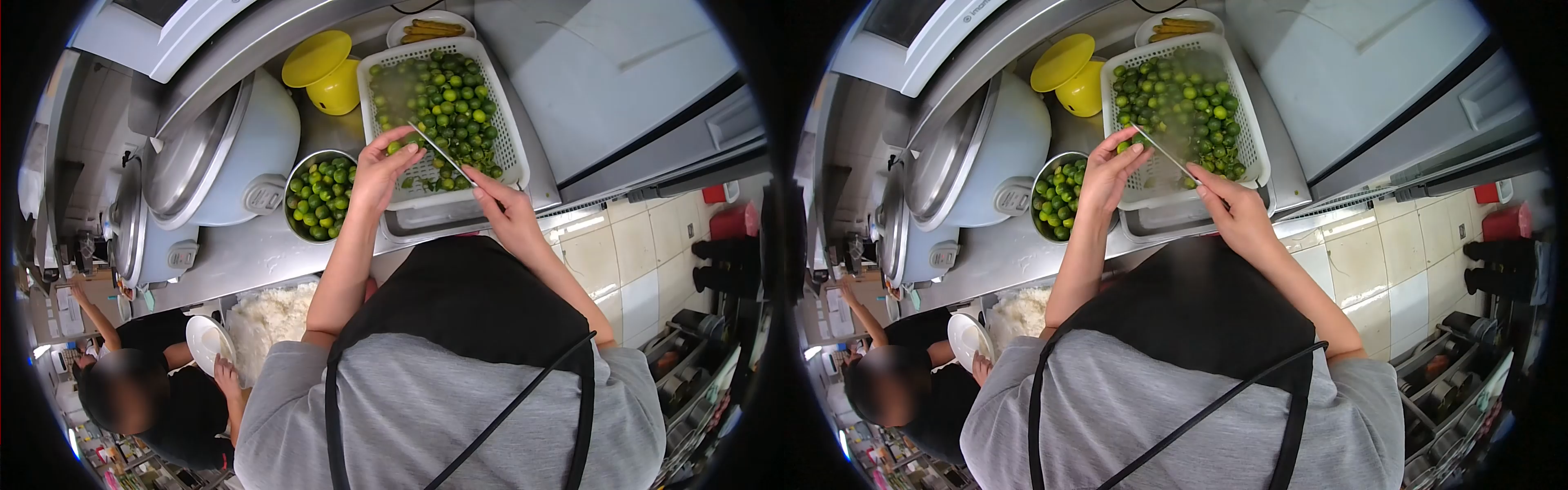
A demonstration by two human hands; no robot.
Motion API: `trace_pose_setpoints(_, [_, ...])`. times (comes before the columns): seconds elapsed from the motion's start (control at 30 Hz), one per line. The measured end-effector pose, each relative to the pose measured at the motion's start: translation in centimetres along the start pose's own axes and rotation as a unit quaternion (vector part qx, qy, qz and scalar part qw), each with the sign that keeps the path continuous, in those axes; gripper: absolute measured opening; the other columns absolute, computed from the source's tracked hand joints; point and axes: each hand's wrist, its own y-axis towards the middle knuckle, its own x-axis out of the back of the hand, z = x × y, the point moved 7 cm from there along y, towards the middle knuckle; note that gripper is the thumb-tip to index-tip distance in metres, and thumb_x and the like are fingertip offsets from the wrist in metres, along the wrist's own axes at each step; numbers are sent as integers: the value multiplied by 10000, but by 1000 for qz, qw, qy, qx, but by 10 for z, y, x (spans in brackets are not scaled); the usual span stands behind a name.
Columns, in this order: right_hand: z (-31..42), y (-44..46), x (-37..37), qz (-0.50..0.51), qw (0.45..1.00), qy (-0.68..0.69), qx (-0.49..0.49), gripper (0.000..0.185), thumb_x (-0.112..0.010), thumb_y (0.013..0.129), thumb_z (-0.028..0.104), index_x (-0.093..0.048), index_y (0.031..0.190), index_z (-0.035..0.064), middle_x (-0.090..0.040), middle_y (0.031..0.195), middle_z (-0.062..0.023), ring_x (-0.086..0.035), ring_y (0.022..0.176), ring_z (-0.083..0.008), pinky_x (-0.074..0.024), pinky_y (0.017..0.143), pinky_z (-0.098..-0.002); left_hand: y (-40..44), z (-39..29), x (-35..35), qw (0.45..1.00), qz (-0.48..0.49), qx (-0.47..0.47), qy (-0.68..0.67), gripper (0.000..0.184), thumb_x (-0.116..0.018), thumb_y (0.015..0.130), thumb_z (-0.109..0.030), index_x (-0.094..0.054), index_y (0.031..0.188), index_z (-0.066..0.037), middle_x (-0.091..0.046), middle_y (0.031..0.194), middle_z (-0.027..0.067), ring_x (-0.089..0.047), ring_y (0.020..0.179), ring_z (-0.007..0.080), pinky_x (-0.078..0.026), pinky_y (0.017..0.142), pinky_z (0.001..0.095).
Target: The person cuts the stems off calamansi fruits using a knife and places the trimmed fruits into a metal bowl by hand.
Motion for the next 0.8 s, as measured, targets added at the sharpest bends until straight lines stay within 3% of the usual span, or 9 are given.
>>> trace_pose_setpoints(0.17, [0,2,-7,27,999,-22,-11,306,-500,905,173,-544,1198,97,-638,996,-154,-608,783,-194,-457,732,-271,0,7,3,1000,7,6,-8,213,-598,811,20,-575,1022,40,-560,1048,86,-588,907,174,-517,840,314])
trace_pose_setpoints(0.23, [-2,3,-6,16,1000,-5,-18,310,-502,904,181,-541,1201,102,-635,999,-165,-619,822,-209,-456,750,-276,0,12,2,999,32,17,-10,200,-595,822,-17,-593,1022,-5,-598,1036,81,-588,924,160,-494,859,346])
trace_pose_setpoints(0.37, [-16,6,-5,7,1000,-26,-10,315,-502,906,195,-537,1205,105,-620,1060,-162,-619,906,-205,-450,791,-280,-6,9,-2,999,33,31,-12,217,-605,816,-21,-590,1031,-1,-594,1024,77,-590,895,152,-492,853,339])
trace_pose_setpoints(0.43, [-43,12,9,-33,992,-3,-125,320,-499,909,204,-533,1211,104,-598,1119,-156,-600,984,-195,-439,834,-283,-14,6,-13,996,79,43,-29,238,-612,809,-23,-583,1044,3,-591,1010,67,-587,881,148,-490,851,335])
trace_pose_setpoints(0.6, [-23,3,6,0,995,13,-103,315,-487,914,178,-527,1217,104,-594,1132,-153,-594,997,-193,-435,846,-278,-7,8,-5,999,28,-1,-19,256,-611,802,4,-574,1055,7,-590,1009,65,-582,890,146,-489,850,337])
trace_pose_setpoints(0.67, [-2,-1,0,-3,1000,-22,20,312,-492,908,162,-534,1211,103,-615,1072,-163,-617,937,-237,-453,799,-288,-4,6,0,1000,-7,-21,-5,250,-610,793,34,-572,1039,12,-597,993,73,-585,882,146,-495,826,327])
trace_pose_setpoints(0.7, [0,-4,-2,-3,1000,-20,20,312,-492,908,162,-534,1211,103,-615,1072,-163,-617,937,-237,-453,799,-288,-3,5,-1,1000,-8,-21,-3,250,-610,793,34,-572,1039,12,-597,993,73,-585,882,146,-495,826,327])
trace_pose_setpoints(0.8, [5,-7,-5,14,999,-43,15,308,-501,899,156,-543,1199,102,-627,997,-174,-625,855,-280,-468,736,-309,-1,0,2,997,-45,-55,-4,253,-653,744,62,-593,987,28,-595,918,56,-568,811,120,-479,769,245])
